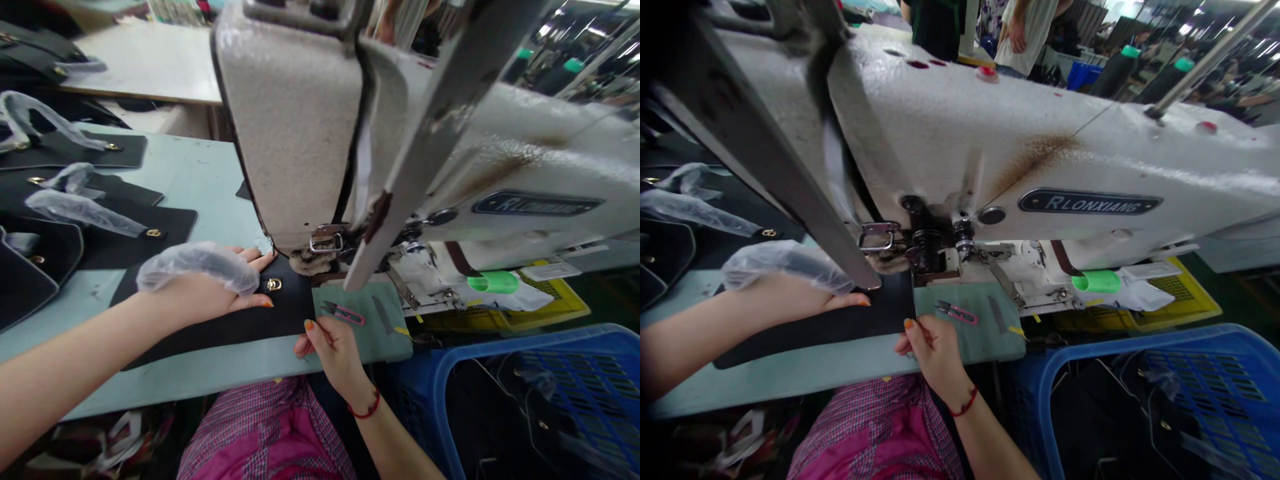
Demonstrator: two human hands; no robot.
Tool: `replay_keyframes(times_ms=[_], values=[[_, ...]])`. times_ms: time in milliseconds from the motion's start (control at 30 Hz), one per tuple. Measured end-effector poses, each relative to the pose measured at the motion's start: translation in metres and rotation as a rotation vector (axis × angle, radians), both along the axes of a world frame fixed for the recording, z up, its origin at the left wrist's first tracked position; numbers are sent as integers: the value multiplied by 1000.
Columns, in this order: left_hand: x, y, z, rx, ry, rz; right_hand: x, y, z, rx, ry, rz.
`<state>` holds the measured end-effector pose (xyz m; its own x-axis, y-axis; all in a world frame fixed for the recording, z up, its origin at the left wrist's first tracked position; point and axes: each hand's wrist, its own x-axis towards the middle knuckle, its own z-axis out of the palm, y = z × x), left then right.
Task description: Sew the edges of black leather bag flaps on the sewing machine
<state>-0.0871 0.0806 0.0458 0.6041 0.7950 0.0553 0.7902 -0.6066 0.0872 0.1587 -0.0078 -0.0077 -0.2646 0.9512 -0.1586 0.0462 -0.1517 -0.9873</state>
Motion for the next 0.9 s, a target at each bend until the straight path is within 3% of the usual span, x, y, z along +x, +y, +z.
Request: replay_keyframes(times_ms=[267,467,567,767,900], values=[[-10,21,-2,-215,-5,42,-5,17,10,-48,101,-2],[-6,38,14,-476,-147,50,-10,28,9,-113,178,-13],[-3,44,20,-636,-203,143,-13,34,10,-142,209,-19],[-8,58,5,-835,-359,313,-19,46,11,-167,244,-33],[-9,66,0,-951,-345,375,-25,52,14,-188,255,-42]])
